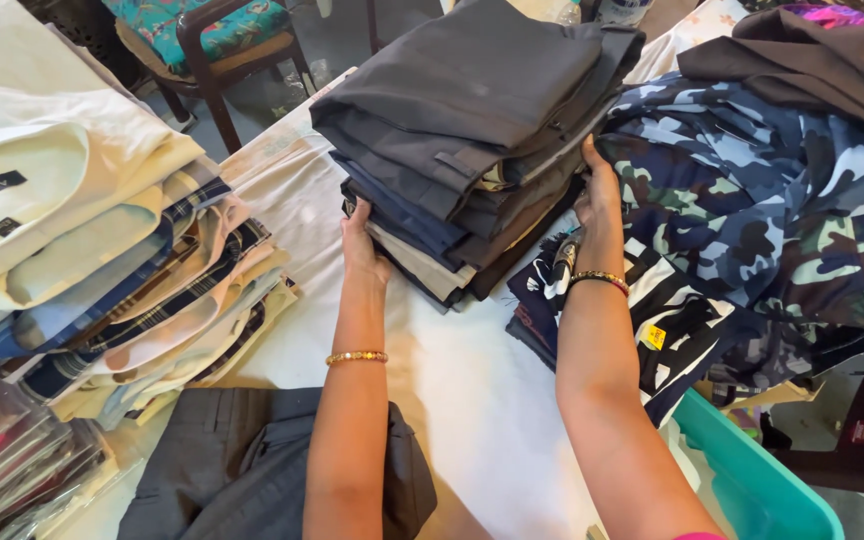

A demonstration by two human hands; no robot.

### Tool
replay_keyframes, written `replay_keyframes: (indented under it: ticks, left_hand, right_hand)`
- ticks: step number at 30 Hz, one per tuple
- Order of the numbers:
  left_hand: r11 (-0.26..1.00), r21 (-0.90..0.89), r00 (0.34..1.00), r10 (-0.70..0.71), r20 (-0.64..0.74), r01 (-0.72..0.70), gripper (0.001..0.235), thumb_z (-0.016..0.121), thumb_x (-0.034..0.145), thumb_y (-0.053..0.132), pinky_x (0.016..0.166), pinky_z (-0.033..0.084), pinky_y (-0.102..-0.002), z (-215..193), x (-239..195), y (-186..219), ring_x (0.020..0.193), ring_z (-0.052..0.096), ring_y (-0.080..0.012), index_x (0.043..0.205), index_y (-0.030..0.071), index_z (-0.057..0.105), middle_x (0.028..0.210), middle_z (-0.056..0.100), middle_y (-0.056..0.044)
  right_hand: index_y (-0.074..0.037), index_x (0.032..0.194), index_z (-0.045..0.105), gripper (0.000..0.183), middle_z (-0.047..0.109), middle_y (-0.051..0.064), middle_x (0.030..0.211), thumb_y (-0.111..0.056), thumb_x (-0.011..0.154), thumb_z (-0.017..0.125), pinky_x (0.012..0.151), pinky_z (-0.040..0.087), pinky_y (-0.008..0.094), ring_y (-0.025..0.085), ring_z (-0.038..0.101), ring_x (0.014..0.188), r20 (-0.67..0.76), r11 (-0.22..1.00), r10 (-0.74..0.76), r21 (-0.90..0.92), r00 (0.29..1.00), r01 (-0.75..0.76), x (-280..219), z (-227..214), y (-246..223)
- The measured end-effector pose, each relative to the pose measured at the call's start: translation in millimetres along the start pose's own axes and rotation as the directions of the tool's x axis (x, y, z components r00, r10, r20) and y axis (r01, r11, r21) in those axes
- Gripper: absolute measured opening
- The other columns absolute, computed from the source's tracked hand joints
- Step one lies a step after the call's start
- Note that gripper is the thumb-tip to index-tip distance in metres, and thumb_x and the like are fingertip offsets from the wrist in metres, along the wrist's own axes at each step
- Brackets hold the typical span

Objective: The person folds a cream-colored shirt on a white table, smoothing the fabric and aligning the edges before stacking it. They then pick up a pair of dark gray trousers, unfold them, and begin folding them on the same surface.

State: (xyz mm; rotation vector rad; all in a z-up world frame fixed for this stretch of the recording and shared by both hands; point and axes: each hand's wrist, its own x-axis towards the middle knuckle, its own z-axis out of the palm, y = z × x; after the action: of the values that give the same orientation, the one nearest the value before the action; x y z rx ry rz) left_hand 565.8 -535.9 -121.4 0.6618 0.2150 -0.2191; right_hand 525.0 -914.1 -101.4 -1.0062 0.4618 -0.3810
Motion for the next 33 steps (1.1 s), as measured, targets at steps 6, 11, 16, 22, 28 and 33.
replay_keyframes:
  ticks: [6,11,16,22,28,33]
  left_hand:
    - [0.996,0.062,0.995,-0.063,-0.073,0.068,0.048,0.067,0.088,0.036,0.103,0.049,-0.06,2.8,8.0,2.5,0.126,0.057,-0.0348,0.125,0.016,0.045,0.141,0.056,-0.015]
    - [0.996,0.081,0.998,-0.021,-0.066,0.026,0.062,0.069,0.087,0.041,0.109,0.045,-0.063,0.4,14.6,-0.6,0.135,0.051,-0.0374,0.132,0.016,0.034,0.149,0.047,-0.016]
    - [0.995,0.089,0.995,0.034,0.098,-0.042,0.081,0.07,0.083,0.064,0.117,0.037,-0.056,9.0,-2.4,12.5,0.142,0.044,-0.0347,0.144,0.018,0.04,0.157,0.043,-0.012]
    - [0.991,0.12,0.991,0.039,0.125,-0.054,0.094,0.07,0.077,0.075,0.119,0.033,-0.05,22.0,-11.8,22.1,0.145,0.041,-0.0306,0.148,0.02,0.04,0.158,0.042,-0.008]
    - [0.983,0.178,0.999,0.052,-0.012,-0.049,0.073,0.073,0.079,0.04,0.112,0.04,-0.052,32.1,-12.9,19.6,0.132,0.05,-0.0319,0.14,0.019,0.039,0.142,0.052,-0.013]
    - [0.974,0.157,0.986,0.164,0.02,-0.165,0.04,0.065,0.087,0.012,0.103,0.048,-0.048,12.9,4.0,6.7,0.108,0.059,-0.0256,0.124,0.009,0.051,0.113,0.062,-0.011]
  right_hand:
    - [0.001,0.135,0.063,0.063,0.055,0.021,0.143,-0.043,0.092,0.077,0.11,0.048,0.046,0.032,0.053,0.13,0.003,0.998,-0.067,0.006,0.998,0.067,18.0,-17.0,11.5]
    - [-0.001,0.136,0.059,0.069,0.055,0.02,0.143,-0.045,0.086,0.078,0.108,0.051,0.05,0.035,0.057,0.128,0.067,0.998,0.033,0.06,0.997,-0.037,11.3,-11.2,2.5]
    - [-0.004,0.147,0.051,0.084,0.052,0.014,0.154,-0.054,0.085,0.075,0.113,0.046,0.047,0.031,0.054,0.137,0.083,0.997,0.074,-0.025,0.994,-0.072,4.5,-6.4,-0.9]
    - [-0.013,0.154,0.038,0.105,0.046,0.01,0.158,-0.078,0.075,0.062,0.116,0.038,0.056,0.032,0.047,0.143,0.131,0.988,0.148,-0.064,0.98,-0.14,-14.8,11.7,-9.0]
    - [-0.01,0.142,0.057,0.089,0.061,0.012,0.146,-0.07,0.077,0.065,0.112,0.038,0.064,0.036,0.056,0.135,0.122,0.955,0.297,-0.04,0.947,-0.294,36.0,-19.8,5.2]
    - [-0.007,0.127,0.067,0.051,0.072,0.01,0.127,-0.04,0.089,0.07,0.108,0.049,0.055,0.031,0.065,0.12,0.129,0.951,0.308,-0.062,0.943,-0.302,56.7,-24.1,11.3]
